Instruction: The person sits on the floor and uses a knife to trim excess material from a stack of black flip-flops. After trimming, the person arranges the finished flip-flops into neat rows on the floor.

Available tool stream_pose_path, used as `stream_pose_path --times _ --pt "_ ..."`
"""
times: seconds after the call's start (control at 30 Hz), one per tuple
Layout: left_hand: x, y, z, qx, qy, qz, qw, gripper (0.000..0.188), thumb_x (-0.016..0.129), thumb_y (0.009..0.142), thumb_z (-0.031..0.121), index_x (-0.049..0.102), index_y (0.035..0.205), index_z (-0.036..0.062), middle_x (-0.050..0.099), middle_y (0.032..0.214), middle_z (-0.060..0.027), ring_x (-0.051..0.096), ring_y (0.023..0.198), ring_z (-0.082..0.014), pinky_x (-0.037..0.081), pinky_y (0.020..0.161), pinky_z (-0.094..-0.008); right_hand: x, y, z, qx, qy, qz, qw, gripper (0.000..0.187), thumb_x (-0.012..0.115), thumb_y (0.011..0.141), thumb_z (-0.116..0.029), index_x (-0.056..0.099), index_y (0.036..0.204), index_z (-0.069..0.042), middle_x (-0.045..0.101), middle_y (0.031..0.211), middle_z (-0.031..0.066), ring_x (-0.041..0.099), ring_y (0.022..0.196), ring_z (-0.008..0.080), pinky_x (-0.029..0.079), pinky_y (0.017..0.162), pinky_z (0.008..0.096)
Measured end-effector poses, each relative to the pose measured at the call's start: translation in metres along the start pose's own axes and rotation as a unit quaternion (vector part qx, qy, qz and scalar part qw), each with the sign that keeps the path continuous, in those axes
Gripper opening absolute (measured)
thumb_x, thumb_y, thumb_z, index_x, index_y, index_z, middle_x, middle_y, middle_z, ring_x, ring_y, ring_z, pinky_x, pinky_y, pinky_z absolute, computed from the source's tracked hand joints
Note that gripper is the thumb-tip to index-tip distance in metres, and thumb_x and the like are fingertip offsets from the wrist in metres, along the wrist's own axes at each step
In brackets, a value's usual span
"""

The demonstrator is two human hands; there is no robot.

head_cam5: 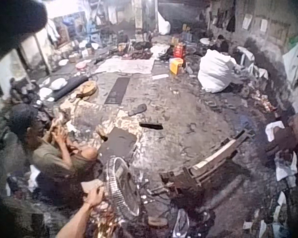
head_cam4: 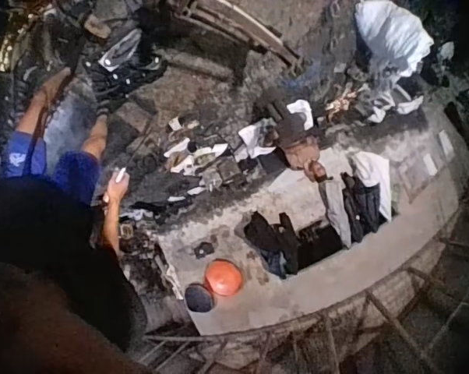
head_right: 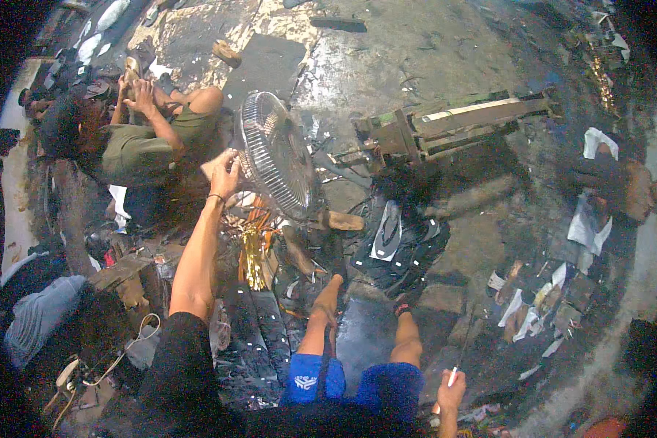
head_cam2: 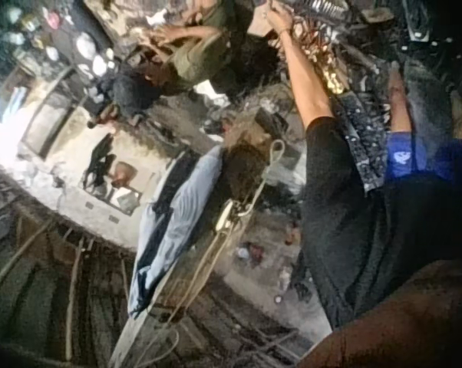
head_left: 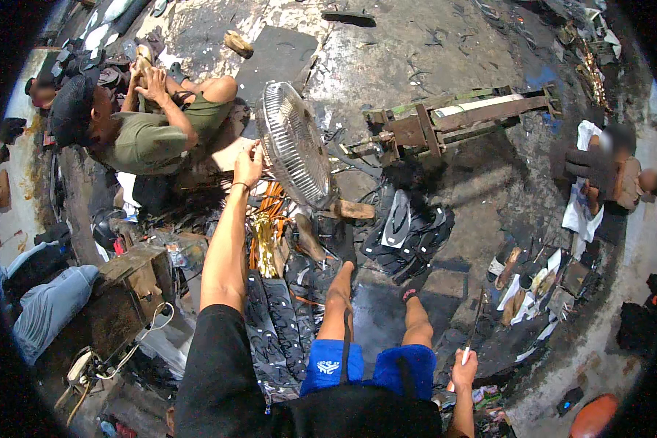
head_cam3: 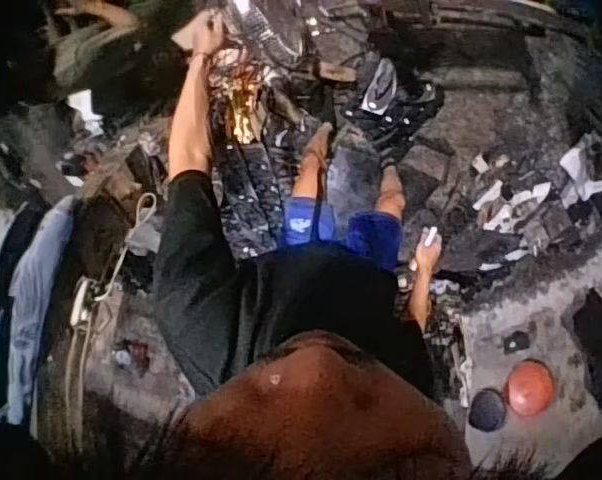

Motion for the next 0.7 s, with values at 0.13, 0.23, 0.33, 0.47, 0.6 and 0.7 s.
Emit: stream_pose_path --times 0.13,0.23,0.33,0.47,0.6,0.7 --pt "0.024 0.011 0.005 0.04 -0.021 0.043 0.998 0.05 0.061 0.08 0.01 0.053 0.128 -0.0008 0.067 0.108 -0.0199 0.067 0.098 -0.03 0.051 0.09 -0.038 -0.005 0.016 -0.014 0.02 0.0 -0.025 0.999 0.028 0.063 0.094 -0.027 0.049 0.087 -0.004 0.052 0.065 0.0051 0.056 0.053 0.0174 0.045 0.049 0.036" --pt "0.02 0.013 0.024 0.004 0.01 -0.044 0.999 0.048 0.062 0.079 0.004 0.053 0.125 -0.0025 0.064 0.117 -0.0213 0.064 0.107 -0.0329 0.049 0.094 -0.0386 -0.018 0.013 -0.052 0.02 0.027 -0.018 0.999 0.027 0.064 0.093 -0.026 0.052 0.088 -0.003 0.056 0.069 0.0076 0.056 0.064 0.0184 0.047 0.062 0.0368" --pt "-0.012 0.005 0.039 0.078 -0.009 -0.044 0.996 0.042 0.066 0.076 -0.005 0.059 0.118 0.0002 0.068 0.114 -0.0168 0.066 0.108 -0.0282 0.051 0.094 -0.0371 -0.036 0.014 -0.064 0.052 0.021 -0.02 0.998 0.026 0.065 0.093 -0.025 0.053 0.089 -0.002 0.056 0.071 0.007 0.056 0.071 0.0188 0.046 0.069 0.0371" --pt "-0.013 0.013 0.025 0.095 0.06 -0.071 0.991 0.053 0.064 0.076 -0.007 0.057 0.127 0.003 0.067 0.118 -0.0172 0.065 0.11 -0.0273 0.047 0.1 -0.0371 -0.017 0.02 -0.003 0.084 0.059 -0.014 0.995 0.022 0.063 0.095 -0.023 0.052 0.088 -0.005 0.052 0.063 0.0029 0.053 0.051 0.0145 0.044 0.047 0.0327" --pt "0.002 0.02 0.032 0.024 -0.096 -0.157 0.983 0.053 0.061 0.081 -0.005 0.055 0.133 0.0009 0.064 0.122 -0.0173 0.063 0.11 -0.0242 0.046 0.099 -0.0342 -0.016 0.036 -0.053 0.146 0.072 -0.054 0.985 0.026 0.067 0.09 -0.025 0.056 0.089 -0.002 0.061 0.077 0.0124 0.06 0.069 0.0257 0.047 0.066 0.041" --pt "0.012 0.014 0.042 0.043 -0.041 -0.145 0.988 0.042 0.059 0.087 -0.002 0.057 0.129 -0.0027 0.064 0.121 -0.0152 0.062 0.112 -0.0225 0.047 0.099 -0.0336 -0.021 0.042 -0.068 0.113 0.054 -0.052 0.991 0.028 0.068 0.09 -0.027 0.055 0.09 -0.002 0.061 0.079 0.0167 0.061 0.073 0.0317 0.047 0.07 0.0435"
Point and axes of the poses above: each hand's wrist, its own y-axis towards the middle knuckle, its own x-axis out of the palm, z = x × y, the point moved 4 cm from there along y, towards the middle knuckle
